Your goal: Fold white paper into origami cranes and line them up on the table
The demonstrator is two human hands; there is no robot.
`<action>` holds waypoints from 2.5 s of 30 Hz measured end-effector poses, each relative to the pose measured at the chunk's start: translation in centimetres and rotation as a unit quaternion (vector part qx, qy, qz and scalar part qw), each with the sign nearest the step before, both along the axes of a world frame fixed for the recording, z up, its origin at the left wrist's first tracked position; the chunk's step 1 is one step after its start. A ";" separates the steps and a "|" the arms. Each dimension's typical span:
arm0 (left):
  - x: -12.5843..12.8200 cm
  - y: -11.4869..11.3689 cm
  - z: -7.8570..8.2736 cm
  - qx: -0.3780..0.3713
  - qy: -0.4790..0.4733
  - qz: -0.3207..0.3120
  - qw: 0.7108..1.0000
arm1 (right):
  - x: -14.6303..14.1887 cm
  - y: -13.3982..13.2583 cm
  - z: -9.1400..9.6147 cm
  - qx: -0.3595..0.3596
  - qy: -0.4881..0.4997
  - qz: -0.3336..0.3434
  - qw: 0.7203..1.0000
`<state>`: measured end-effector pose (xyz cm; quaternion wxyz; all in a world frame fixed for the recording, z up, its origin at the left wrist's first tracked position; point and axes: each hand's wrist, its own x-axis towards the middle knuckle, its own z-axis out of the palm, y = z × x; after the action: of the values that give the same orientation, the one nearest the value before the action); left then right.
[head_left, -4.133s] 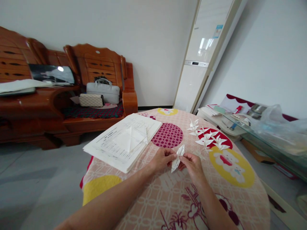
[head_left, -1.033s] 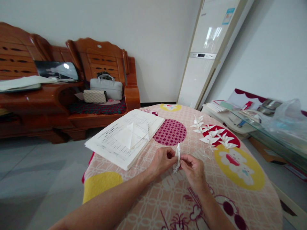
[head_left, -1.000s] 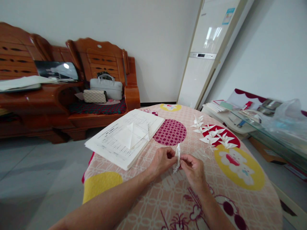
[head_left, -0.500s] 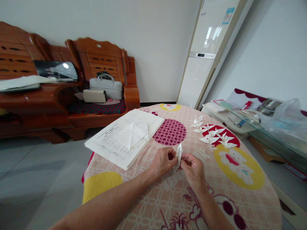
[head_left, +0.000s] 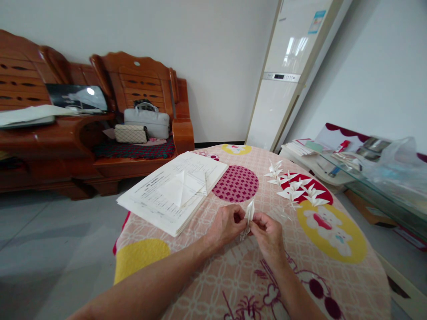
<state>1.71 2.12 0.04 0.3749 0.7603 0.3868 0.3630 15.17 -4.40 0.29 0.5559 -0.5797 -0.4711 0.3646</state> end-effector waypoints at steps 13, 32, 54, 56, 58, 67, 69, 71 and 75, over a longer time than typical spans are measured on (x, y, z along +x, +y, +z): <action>-0.7 0.6 0.6 -0.136 -0.088 -0.134 0.978 | 0.4 -0.1 0.2 0.012 -0.013 -0.015 1.000; -0.7 0.4 1.4 -0.099 -0.122 -0.107 0.982 | 1.0 -0.4 0.6 0.008 0.003 0.009 1.000; -0.6 1.1 0.1 -0.229 -0.211 -0.206 0.928 | 1.7 -0.7 1.2 0.004 0.051 0.061 0.997; -0.6 1.1 0.2 -0.234 -0.215 -0.182 0.931 | 1.7 -0.7 0.9 0.010 0.028 0.060 0.998; -0.6 1.1 0.3 -0.244 -0.215 -0.163 0.932 | 1.7 -0.6 0.6 0.016 0.006 0.056 0.998; -0.5 1.3 0.2 -0.286 -0.236 -0.183 0.910 | 1.6 -0.6 0.4 0.034 -0.050 0.053 0.997; -0.5 1.3 0.3 -0.288 -0.239 -0.185 0.909 | 1.6 -0.6 0.3 0.035 -0.044 0.054 0.997; -0.5 1.2 0.4 -0.289 -0.240 -0.184 0.909 | 1.6 -0.6 0.2 0.032 -0.038 0.049 0.998; -0.4 1.0 0.5 -0.287 -0.248 -0.164 0.911 | 1.2 -0.4 0.2 0.019 -0.016 0.019 1.000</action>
<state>1.32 3.07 0.50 0.7150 0.5582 0.2384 0.3469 16.39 -4.84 0.47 0.5523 -0.5659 -0.4973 0.3569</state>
